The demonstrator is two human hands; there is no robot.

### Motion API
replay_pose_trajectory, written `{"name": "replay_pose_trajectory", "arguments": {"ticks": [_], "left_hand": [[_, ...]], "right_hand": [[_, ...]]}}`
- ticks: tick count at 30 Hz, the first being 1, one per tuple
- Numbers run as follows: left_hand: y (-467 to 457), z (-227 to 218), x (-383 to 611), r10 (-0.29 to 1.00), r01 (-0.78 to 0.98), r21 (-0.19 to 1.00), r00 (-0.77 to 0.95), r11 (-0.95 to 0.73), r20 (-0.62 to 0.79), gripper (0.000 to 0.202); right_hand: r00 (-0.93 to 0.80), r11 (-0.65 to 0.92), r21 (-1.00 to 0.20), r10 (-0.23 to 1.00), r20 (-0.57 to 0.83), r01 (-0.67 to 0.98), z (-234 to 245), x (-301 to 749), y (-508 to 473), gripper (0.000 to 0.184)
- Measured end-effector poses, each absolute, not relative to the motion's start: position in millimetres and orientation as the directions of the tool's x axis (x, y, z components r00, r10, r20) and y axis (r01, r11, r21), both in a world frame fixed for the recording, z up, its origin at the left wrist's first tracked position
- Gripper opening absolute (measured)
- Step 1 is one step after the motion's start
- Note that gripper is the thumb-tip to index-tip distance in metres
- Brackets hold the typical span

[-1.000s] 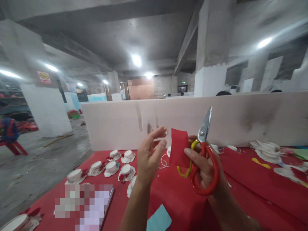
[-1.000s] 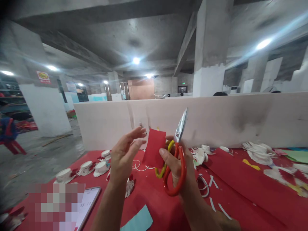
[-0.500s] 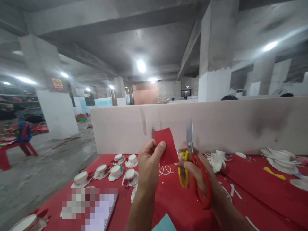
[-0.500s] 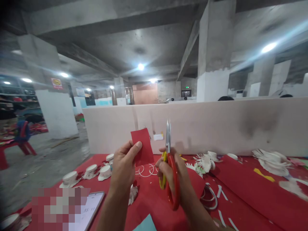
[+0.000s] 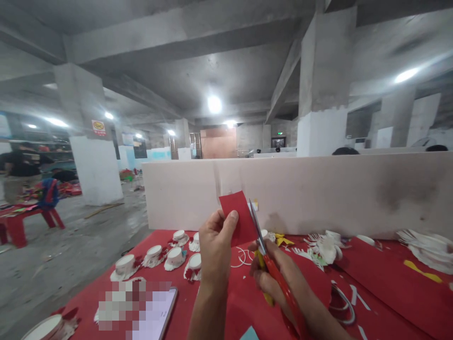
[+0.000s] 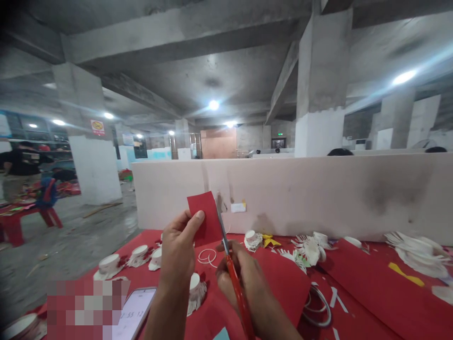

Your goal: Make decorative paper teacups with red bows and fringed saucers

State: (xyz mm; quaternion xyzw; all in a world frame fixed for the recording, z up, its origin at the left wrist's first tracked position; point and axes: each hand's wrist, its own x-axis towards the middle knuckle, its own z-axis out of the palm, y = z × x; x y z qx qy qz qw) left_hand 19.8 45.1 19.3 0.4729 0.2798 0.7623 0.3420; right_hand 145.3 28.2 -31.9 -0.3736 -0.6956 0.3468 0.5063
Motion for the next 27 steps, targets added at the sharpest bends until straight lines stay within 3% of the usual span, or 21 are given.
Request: {"name": "replay_pose_trajectory", "arguments": {"ticks": [8, 13, 27], "left_hand": [[48.2, 14.4, 14.7, 0.775, -0.195, 0.757, -0.282, -0.624, 0.566, 0.019], [50.0, 13.4, 14.0, 0.786, -0.211, 0.762, -0.270, -0.612, 0.557, 0.019], [49.3, 15.2, 14.0, 0.794, -0.224, 0.766, -0.268, -0.603, 0.546, 0.018]], "right_hand": [[-0.205, 0.433, -0.875, 0.896, 0.393, 0.215, -28.5, 143.1, 23.3, 0.025], [-0.246, 0.444, -0.875, 0.885, 0.396, 0.190, -33.5, 145.5, 28.2, 0.033], [-0.256, 0.481, -0.837, 0.870, 0.421, 0.262, -35.9, 145.3, 28.1, 0.031]]}}
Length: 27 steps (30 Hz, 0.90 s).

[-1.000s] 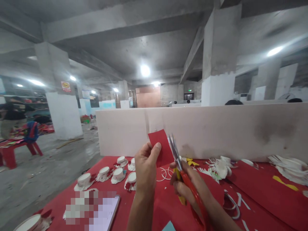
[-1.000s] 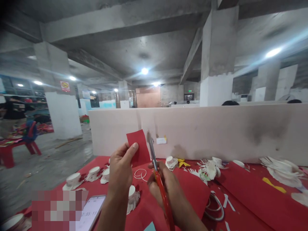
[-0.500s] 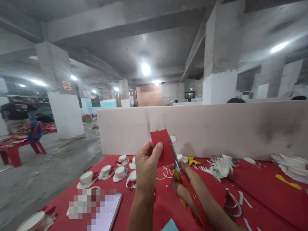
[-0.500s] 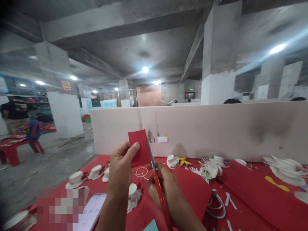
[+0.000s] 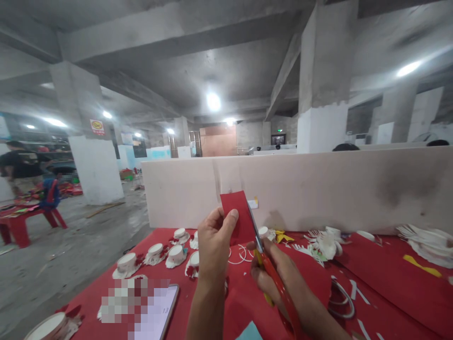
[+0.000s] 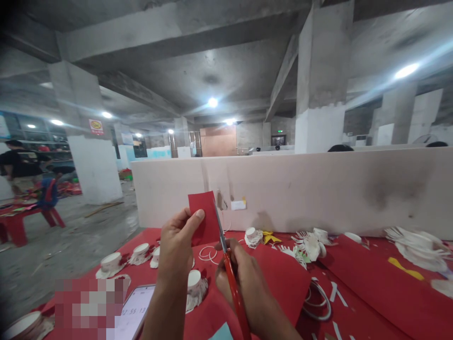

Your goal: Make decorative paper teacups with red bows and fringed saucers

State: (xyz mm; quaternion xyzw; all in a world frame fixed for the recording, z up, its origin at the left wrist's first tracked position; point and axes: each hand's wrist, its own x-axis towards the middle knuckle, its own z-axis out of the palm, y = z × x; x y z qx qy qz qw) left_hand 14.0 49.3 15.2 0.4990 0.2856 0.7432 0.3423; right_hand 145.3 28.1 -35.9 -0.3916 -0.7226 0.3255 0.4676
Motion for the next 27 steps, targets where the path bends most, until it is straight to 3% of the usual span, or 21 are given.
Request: {"name": "replay_pose_trajectory", "arguments": {"ticks": [18, 27], "left_hand": [[49, 16, 12, 0.800, -0.207, 0.777, -0.249, -0.594, 0.545, 0.019], [45, 20, 14, 0.828, -0.247, 0.793, -0.243, -0.557, 0.506, 0.018]], "right_hand": [[-0.230, 0.469, -0.870, 0.873, 0.431, 0.149, -38, 139, 22, 0.027], [-0.175, 0.403, -0.902, 0.910, 0.377, 0.157, -35, 134, 19, 0.005]]}}
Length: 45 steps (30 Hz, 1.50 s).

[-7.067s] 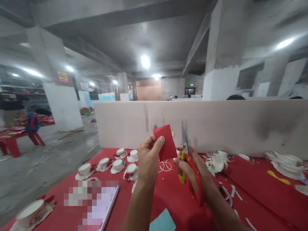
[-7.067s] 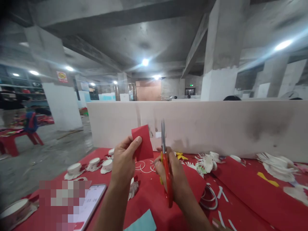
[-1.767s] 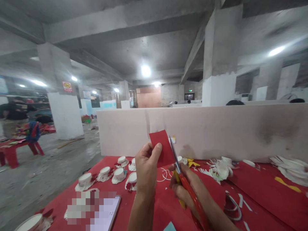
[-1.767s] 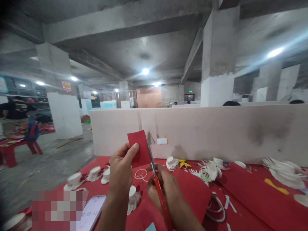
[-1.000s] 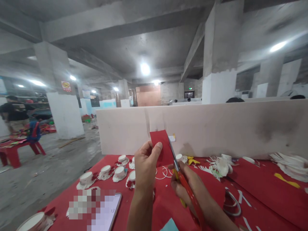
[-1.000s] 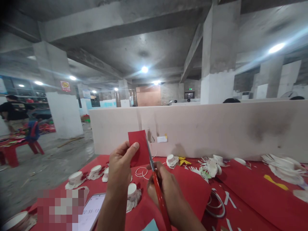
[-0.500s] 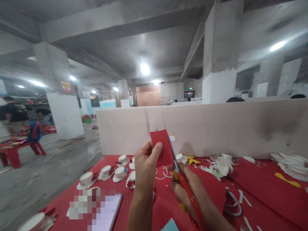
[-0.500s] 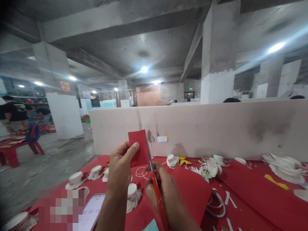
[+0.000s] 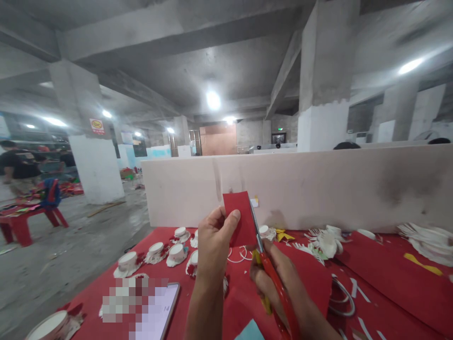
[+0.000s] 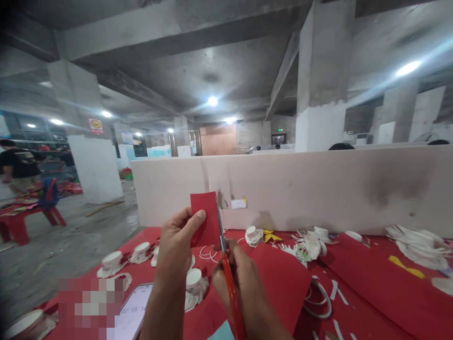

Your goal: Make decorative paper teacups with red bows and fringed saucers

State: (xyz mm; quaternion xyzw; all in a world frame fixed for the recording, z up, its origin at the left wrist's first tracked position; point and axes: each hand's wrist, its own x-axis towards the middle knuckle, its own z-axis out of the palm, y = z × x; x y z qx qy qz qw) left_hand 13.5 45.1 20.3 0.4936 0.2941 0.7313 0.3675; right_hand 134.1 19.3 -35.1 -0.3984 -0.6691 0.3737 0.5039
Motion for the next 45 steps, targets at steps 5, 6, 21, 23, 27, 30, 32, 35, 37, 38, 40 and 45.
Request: {"name": "replay_pose_trajectory", "arguments": {"ticks": [5, 6, 21, 23, 27, 30, 32, 35, 37, 38, 40, 45], "left_hand": [[43.2, 22.1, 13.5, 0.833, -0.258, 0.795, -0.239, -0.549, 0.499, 0.019], [42.9, 22.2, 13.4, 0.832, -0.254, 0.795, -0.241, -0.551, 0.499, 0.019], [41.3, 21.1, 13.2, 0.842, -0.198, 0.821, -0.200, -0.535, 0.501, 0.022], [41.1, 21.0, 12.9, 0.851, -0.192, 0.832, -0.186, -0.521, 0.491, 0.021], [40.5, 21.1, 13.4, 0.858, -0.185, 0.839, -0.156, -0.511, 0.489, 0.020], [39.8, 21.2, 13.9, 0.858, -0.175, 0.841, -0.152, -0.512, 0.491, 0.019], [39.6, 21.1, 14.2, 0.858, -0.174, 0.841, -0.149, -0.512, 0.491, 0.019], [39.9, 20.7, 14.7, 0.861, -0.197, 0.839, -0.148, -0.507, 0.486, 0.018], [40.7, 20.5, 14.8, 0.867, -0.223, 0.838, -0.144, -0.498, 0.477, 0.018], [41.4, 20.4, 14.7, 0.869, -0.237, 0.836, -0.141, -0.495, 0.474, 0.018], [43.1, 20.1, 14.4, 0.867, -0.262, 0.826, -0.146, -0.499, 0.477, 0.018], [49.5, 17.6, 14.0, 0.838, -0.310, 0.778, -0.205, -0.546, 0.506, 0.018]], "right_hand": [[-0.148, 0.465, -0.868, 0.884, 0.443, 0.176, -34.7, 136.5, 18.9, 0.007], [-0.148, 0.465, -0.868, 0.884, 0.443, 0.177, -34.4, 136.9, 18.4, 0.007], [-0.144, 0.460, -0.879, 0.885, 0.442, 0.129, -35.2, 137.6, 18.3, 0.011], [-0.139, 0.447, -0.889, 0.891, 0.432, 0.102, -35.0, 136.7, 17.3, 0.007], [-0.082, 0.446, -0.890, 0.895, 0.439, 0.092, -33.1, 134.8, 15.6, 0.007], [-0.087, 0.421, -0.905, 0.905, 0.416, 0.055, -31.2, 134.3, 15.0, 0.010], [-0.094, 0.390, -0.920, 0.918, 0.386, 0.025, -30.4, 134.3, 14.4, 0.011], [-0.072, 0.382, -0.924, 0.921, 0.383, -0.023, -30.2, 135.2, 14.0, 0.012], [-0.057, 0.380, -0.922, 0.921, 0.384, -0.069, -30.3, 136.2, 15.0, 0.014], [-0.055, 0.363, -0.925, 0.927, 0.370, -0.109, -30.2, 136.7, 16.0, 0.016], [-0.082, 0.303, -0.934, 0.943, 0.322, -0.189, -29.9, 137.3, 18.5, 0.023], [-0.070, 0.196, -0.897, 0.968, 0.242, -0.396, -29.6, 138.0, 23.6, 0.041]]}}
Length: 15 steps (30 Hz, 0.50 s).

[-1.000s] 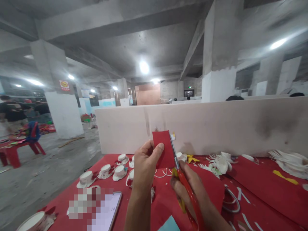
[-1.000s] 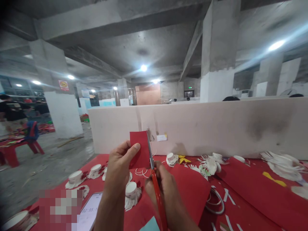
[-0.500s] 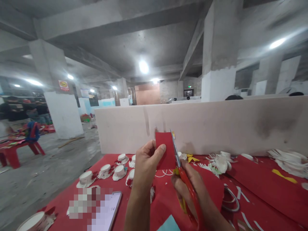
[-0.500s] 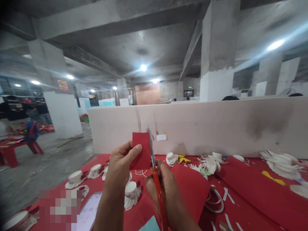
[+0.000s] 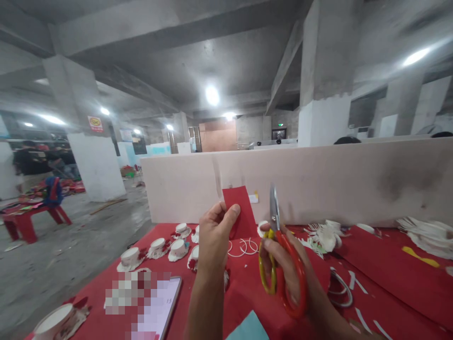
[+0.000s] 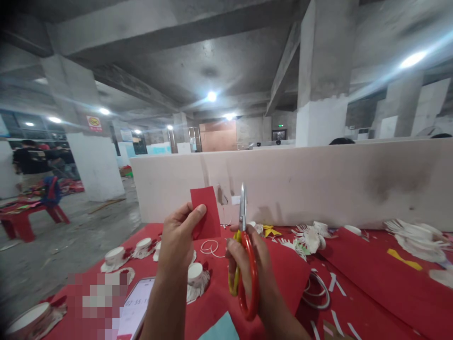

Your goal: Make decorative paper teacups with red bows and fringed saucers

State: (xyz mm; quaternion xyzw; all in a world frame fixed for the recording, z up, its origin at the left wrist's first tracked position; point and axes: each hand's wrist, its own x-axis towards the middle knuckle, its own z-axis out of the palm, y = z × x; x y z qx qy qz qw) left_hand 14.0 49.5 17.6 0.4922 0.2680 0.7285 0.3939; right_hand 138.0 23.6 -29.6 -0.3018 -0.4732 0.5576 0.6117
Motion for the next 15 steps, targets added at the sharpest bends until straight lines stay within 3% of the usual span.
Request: {"name": "replay_pose_trajectory", "arguments": {"ticks": [3, 6, 9, 12, 15], "left_hand": [[54, 15, 13, 0.800, -0.288, 0.746, -0.240, -0.600, 0.551, 0.013], [54, 15, 11, 0.709, -0.145, 0.697, -0.227, -0.702, 0.668, 0.008], [50, 17, 9, 0.523, 0.113, 0.523, -0.025, -0.845, 0.852, 0.014], [45, 21, 9, 0.366, 0.255, 0.311, 0.209, -0.916, 0.907, 0.027], [43, 22, 13, 0.377, 0.248, 0.318, 0.251, -0.915, 0.891, 0.029]], "right_hand": [[-0.045, 0.179, -0.841, 0.971, 0.234, -0.511, -29, 140, 24, 0.036], [-0.012, 0.223, -0.808, 0.962, 0.273, -0.546, -27, 145, 25, 0.029], [0.014, 0.242, -0.777, 0.958, 0.287, -0.581, -21, 152, 25, 0.029], [0.075, 0.304, -0.763, 0.944, 0.321, -0.570, -15, 159, 24, 0.036], [0.185, 0.409, -0.770, 0.912, 0.367, -0.490, -12, 165, 23, 0.045]]}}
